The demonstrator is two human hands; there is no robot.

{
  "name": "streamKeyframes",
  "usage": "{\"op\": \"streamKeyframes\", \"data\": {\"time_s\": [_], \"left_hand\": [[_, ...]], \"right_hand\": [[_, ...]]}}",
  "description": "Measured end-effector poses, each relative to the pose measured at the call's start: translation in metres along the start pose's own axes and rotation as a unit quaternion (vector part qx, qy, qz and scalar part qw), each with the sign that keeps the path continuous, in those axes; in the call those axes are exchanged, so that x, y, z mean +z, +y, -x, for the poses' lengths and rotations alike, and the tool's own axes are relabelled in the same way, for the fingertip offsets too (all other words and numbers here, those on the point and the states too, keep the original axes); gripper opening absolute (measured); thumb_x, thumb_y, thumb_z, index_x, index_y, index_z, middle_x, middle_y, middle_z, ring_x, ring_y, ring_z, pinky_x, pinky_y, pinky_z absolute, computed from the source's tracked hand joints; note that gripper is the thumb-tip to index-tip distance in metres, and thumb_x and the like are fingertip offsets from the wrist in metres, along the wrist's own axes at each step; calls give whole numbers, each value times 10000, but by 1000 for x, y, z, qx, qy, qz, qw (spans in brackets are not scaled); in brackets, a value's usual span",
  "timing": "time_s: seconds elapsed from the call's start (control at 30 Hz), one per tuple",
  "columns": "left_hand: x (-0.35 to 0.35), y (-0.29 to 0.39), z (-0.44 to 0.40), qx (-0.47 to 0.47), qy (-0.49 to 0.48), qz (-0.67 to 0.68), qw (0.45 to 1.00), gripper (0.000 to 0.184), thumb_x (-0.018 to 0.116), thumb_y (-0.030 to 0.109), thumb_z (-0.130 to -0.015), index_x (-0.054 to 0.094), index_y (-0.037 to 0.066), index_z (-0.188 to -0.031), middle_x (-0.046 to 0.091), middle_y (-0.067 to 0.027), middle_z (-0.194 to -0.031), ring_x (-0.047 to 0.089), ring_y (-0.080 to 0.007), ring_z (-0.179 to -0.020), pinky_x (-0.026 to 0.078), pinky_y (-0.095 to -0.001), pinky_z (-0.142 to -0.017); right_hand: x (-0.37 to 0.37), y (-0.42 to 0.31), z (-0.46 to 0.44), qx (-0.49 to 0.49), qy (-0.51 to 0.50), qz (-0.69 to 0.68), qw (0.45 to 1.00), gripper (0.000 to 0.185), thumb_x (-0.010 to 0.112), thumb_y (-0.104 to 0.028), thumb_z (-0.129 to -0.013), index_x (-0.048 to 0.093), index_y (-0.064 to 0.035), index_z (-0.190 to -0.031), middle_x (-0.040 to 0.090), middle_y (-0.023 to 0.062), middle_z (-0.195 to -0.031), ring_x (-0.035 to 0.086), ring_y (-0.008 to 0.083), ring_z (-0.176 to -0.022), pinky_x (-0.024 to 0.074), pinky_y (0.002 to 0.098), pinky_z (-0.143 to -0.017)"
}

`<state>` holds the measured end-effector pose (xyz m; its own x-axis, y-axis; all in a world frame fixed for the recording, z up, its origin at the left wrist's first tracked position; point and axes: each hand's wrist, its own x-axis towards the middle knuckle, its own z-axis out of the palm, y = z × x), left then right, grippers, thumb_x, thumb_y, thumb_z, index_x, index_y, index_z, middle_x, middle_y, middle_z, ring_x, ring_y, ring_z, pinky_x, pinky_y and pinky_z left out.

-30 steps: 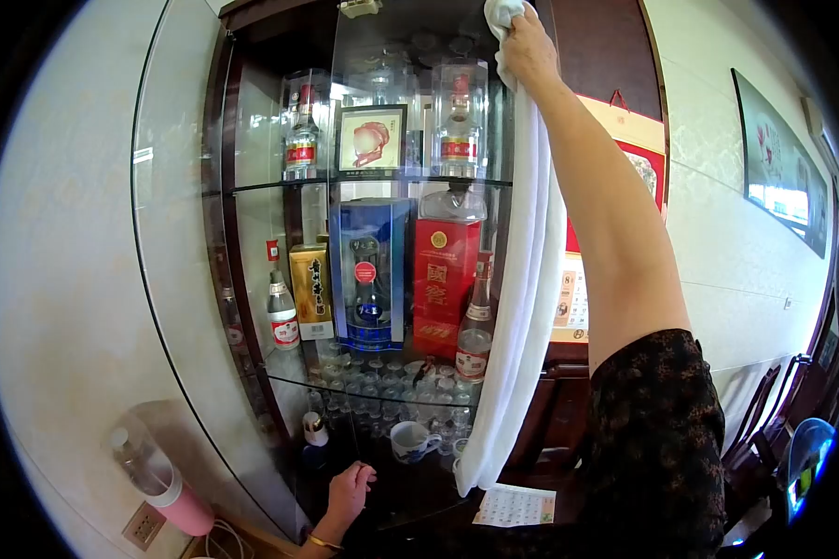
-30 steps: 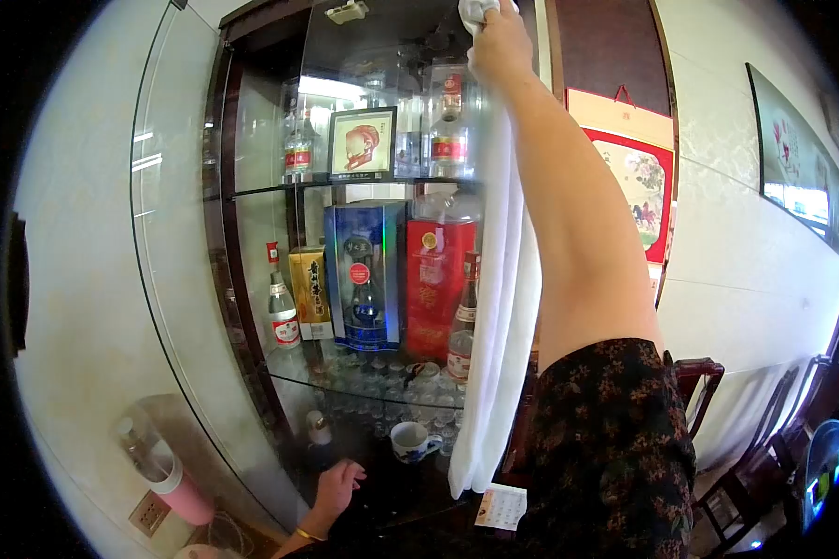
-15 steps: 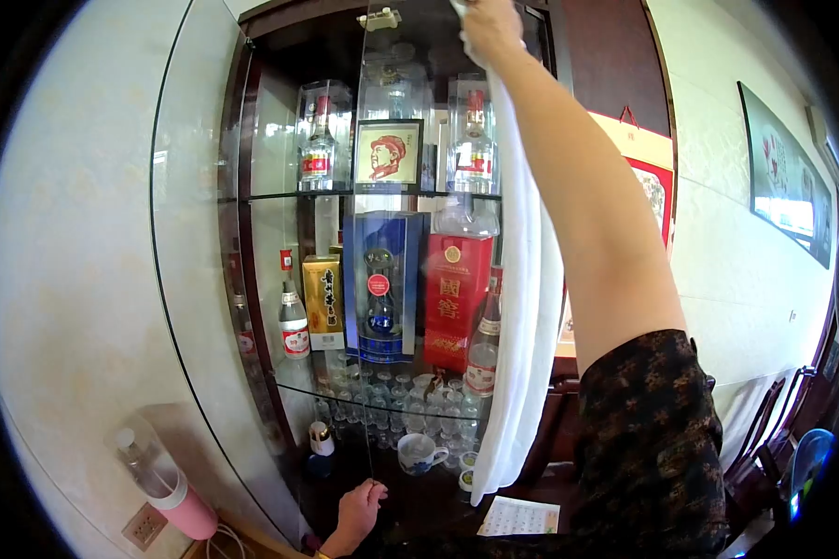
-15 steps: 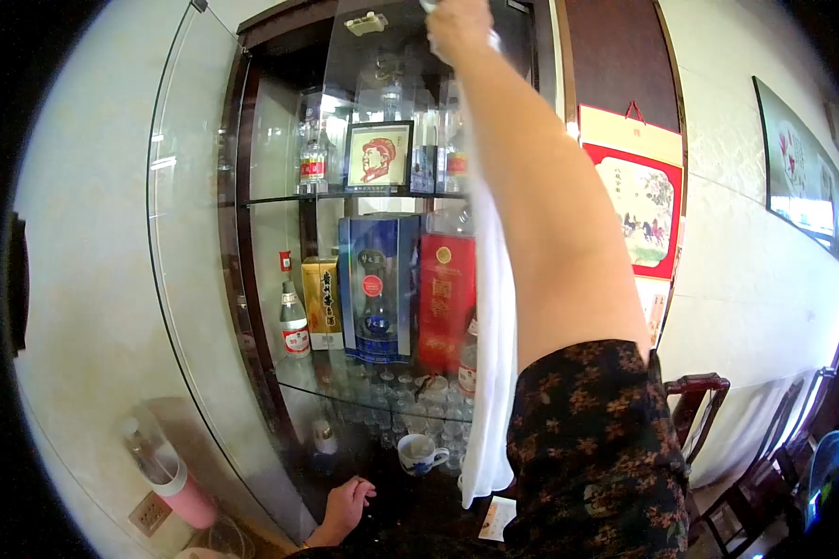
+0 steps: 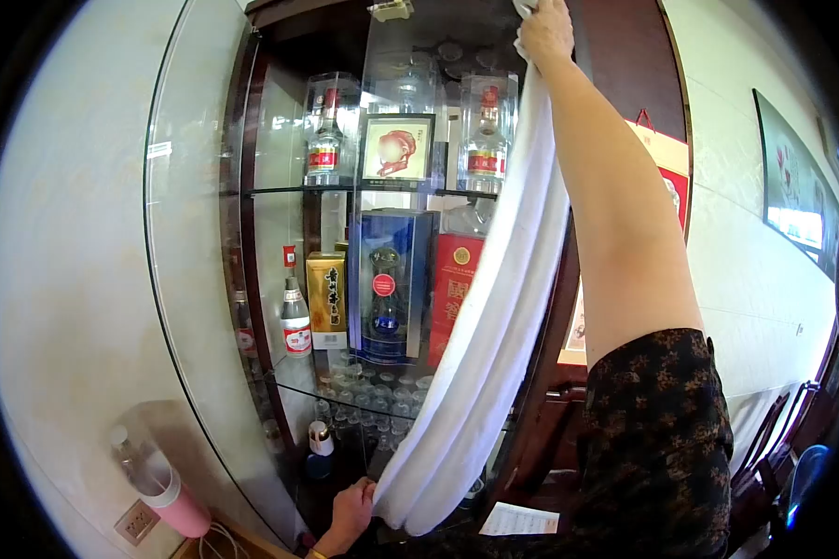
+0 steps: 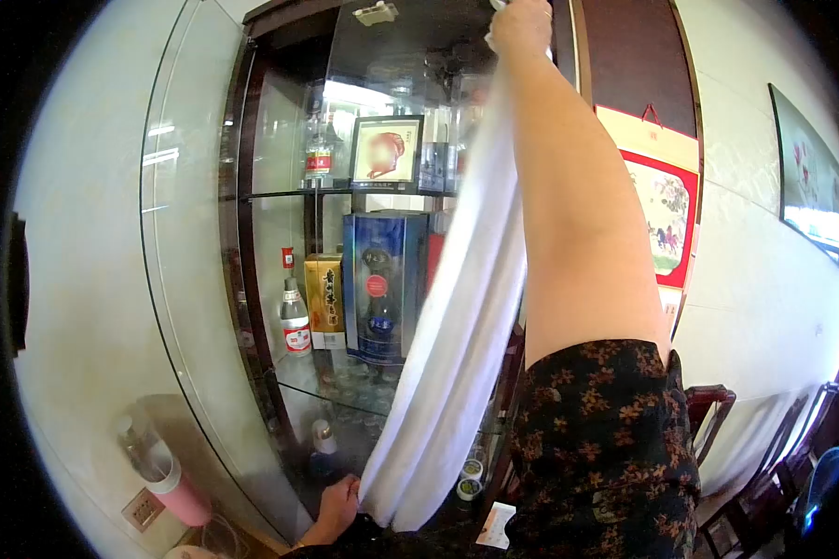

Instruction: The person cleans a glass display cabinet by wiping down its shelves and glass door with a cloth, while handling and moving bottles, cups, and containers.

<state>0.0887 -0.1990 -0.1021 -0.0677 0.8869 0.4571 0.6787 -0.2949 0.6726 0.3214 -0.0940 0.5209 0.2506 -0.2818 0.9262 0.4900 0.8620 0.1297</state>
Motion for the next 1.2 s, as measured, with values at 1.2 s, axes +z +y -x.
{"op": "streamKeyframes", "data": {"time_s": [1.2], "left_hand": [[-1, 14, 19, -109, -26, 149, 982, 243, 446, 198, -901, 568, -7, -852, 642, -101, -745, 583, -142, -578, 464, -257, -548]], "right_hand": [[-171, -21, 343, -86, -158, 231, 956, 195, 533, 13, -653, 511, 69, -839, 435, 268, -1227, 433, 430, -1013, 376, 494, -866]]}}
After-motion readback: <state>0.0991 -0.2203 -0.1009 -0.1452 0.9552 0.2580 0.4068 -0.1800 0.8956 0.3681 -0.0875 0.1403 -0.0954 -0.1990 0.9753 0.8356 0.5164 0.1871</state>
